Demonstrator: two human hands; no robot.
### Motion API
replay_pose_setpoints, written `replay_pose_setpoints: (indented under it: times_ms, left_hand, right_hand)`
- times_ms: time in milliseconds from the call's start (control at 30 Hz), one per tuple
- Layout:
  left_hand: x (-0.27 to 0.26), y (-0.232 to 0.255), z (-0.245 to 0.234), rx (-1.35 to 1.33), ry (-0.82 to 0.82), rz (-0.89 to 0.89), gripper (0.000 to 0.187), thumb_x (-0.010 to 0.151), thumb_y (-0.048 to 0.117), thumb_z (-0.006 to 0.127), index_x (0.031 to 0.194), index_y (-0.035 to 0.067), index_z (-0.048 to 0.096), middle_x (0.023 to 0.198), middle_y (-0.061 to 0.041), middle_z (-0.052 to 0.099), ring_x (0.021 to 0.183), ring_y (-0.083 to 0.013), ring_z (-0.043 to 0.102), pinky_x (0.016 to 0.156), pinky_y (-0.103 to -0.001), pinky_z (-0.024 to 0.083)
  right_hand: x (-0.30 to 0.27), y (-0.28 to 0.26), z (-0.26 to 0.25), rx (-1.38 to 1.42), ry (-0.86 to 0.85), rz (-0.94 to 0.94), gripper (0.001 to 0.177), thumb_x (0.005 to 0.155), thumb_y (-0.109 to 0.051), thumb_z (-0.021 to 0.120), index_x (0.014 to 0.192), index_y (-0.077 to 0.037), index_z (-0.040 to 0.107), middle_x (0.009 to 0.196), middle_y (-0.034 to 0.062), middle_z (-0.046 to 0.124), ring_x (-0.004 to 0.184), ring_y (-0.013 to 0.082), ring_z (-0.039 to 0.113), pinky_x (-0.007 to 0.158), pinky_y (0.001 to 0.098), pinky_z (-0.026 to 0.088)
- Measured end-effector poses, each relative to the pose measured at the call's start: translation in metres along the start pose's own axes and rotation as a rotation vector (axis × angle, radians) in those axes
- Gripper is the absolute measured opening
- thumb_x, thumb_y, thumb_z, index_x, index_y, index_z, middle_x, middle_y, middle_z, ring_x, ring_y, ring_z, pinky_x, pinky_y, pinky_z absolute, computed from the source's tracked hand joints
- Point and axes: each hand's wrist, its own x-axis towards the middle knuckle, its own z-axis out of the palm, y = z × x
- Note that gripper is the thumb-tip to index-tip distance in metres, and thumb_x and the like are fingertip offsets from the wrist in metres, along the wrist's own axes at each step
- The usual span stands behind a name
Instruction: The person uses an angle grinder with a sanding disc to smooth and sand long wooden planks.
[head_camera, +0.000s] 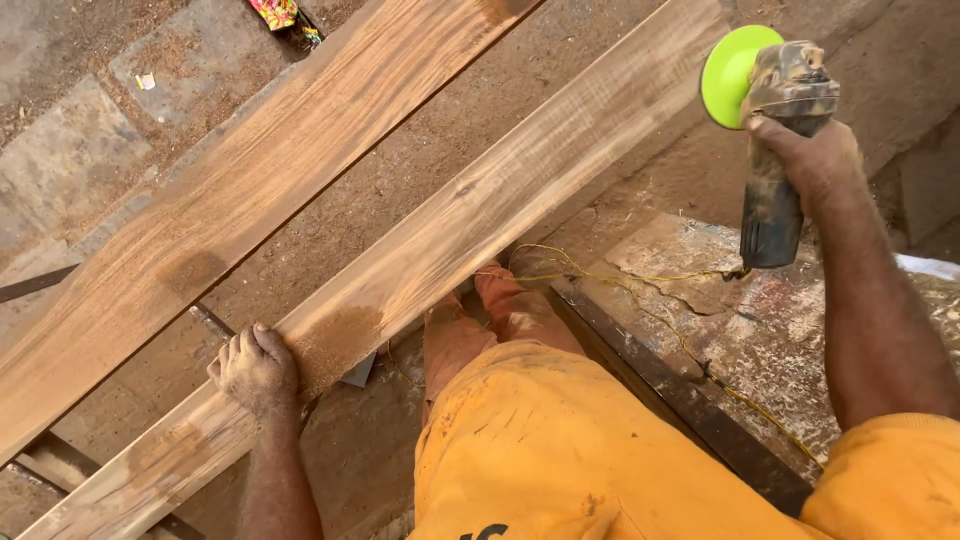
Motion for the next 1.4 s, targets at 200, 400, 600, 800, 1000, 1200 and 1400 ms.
replay_pose_setpoints:
  times_ms: [200, 400, 600, 800, 1000, 1200, 1400]
  left_hand:
    - [0.002, 0.004, 0.003, 0.028, 0.016, -0.012, 0.045, 0.118, 0.032, 0.045, 0.103, 0.003, 0.077, 0.104, -0.014, 0.077, 0.101, -0.0296, 0.071, 0.104, -0.048, 0.046]
    - [0.002, 0.007, -0.002, -0.004, 0.075, -0.003, 0.038, 0.115, 0.028, 0.05, 0.099, 0.004, 0.075, 0.1, -0.014, 0.075, 0.1, -0.0318, 0.069, 0.101, -0.049, 0.046]
    - [0.004, 0.007, 0.003, -0.024, 0.073, -0.021, 0.046, 0.114, 0.035, 0.044, 0.101, 0.005, 0.077, 0.101, -0.014, 0.076, 0.099, -0.0313, 0.069, 0.102, -0.053, 0.046]
    - [-0.007, 0.028, -0.028, -0.056, -0.048, -0.309, 0.06, 0.108, 0.05, 0.035, 0.136, 0.001, 0.056, 0.143, -0.018, 0.052, 0.137, -0.037, 0.042, 0.12, -0.056, 0.025]
    - [-0.076, 0.065, -0.04, 0.02, -0.258, -0.422, 0.076, 0.106, 0.061, 0.026, 0.163, 0.012, 0.021, 0.173, -0.012, 0.016, 0.161, -0.0304, 0.013, 0.13, -0.053, 0.007]
    - [-0.12, 0.117, -0.028, -0.551, 0.065, -0.059, 0.047, 0.109, 0.046, 0.039, 0.123, 0.008, 0.063, 0.142, -0.014, 0.055, 0.145, -0.0309, 0.049, 0.13, -0.05, 0.033]
    - [-0.089, 0.157, -0.071, -0.902, -0.233, -0.109, 0.072, 0.089, 0.065, 0.053, 0.135, 0.009, 0.055, 0.124, -0.014, 0.067, 0.114, -0.0333, 0.067, 0.096, -0.045, 0.056]
  right_hand:
    - [-0.059, 0.046, 0.058, -0.237, -0.167, -0.127, 0.069, 0.077, -0.04, 0.087, 0.132, -0.007, 0.061, 0.117, 0.0125, 0.072, 0.094, 0.0241, 0.073, 0.084, 0.0444, 0.063]
    - [-0.166, 0.033, 0.104, -0.293, -0.498, -0.274, 0.071, 0.071, -0.034, 0.088, 0.132, -0.009, 0.061, 0.117, 0.0086, 0.077, 0.101, 0.0201, 0.076, 0.094, 0.0397, 0.06]
    - [-0.08, 0.027, 0.057, -0.131, -0.126, -0.145, 0.057, 0.086, -0.033, 0.084, 0.132, -0.007, 0.063, 0.121, 0.0117, 0.071, 0.099, 0.025, 0.072, 0.092, 0.0446, 0.06]
    - [0.1, 0.09, 0.02, 0.301, -0.438, -0.634, 0.032, 0.104, -0.024, 0.061, 0.131, -0.009, 0.053, 0.116, 0.0098, 0.052, 0.101, 0.0266, 0.054, 0.09, 0.0499, 0.05]
    - [-0.062, 0.028, 0.103, 0.592, -0.753, -0.49, 0.047, 0.11, -0.045, 0.058, 0.141, -0.009, 0.052, 0.107, 0.0133, 0.064, 0.097, 0.0286, 0.067, 0.09, 0.0486, 0.061]
    - [-0.15, 0.021, 0.171, 0.55, -0.864, -0.757, 0.051, 0.117, -0.037, 0.061, 0.148, 0.0, 0.046, 0.111, 0.0185, 0.063, 0.097, 0.0341, 0.069, 0.089, 0.0537, 0.062]
    - [-0.204, -0.036, 0.26, 0.452, -1.086, -0.786, 0.056, 0.113, -0.04, 0.066, 0.145, 0.001, 0.047, 0.106, 0.0211, 0.065, 0.093, 0.0359, 0.07, 0.084, 0.0545, 0.062]
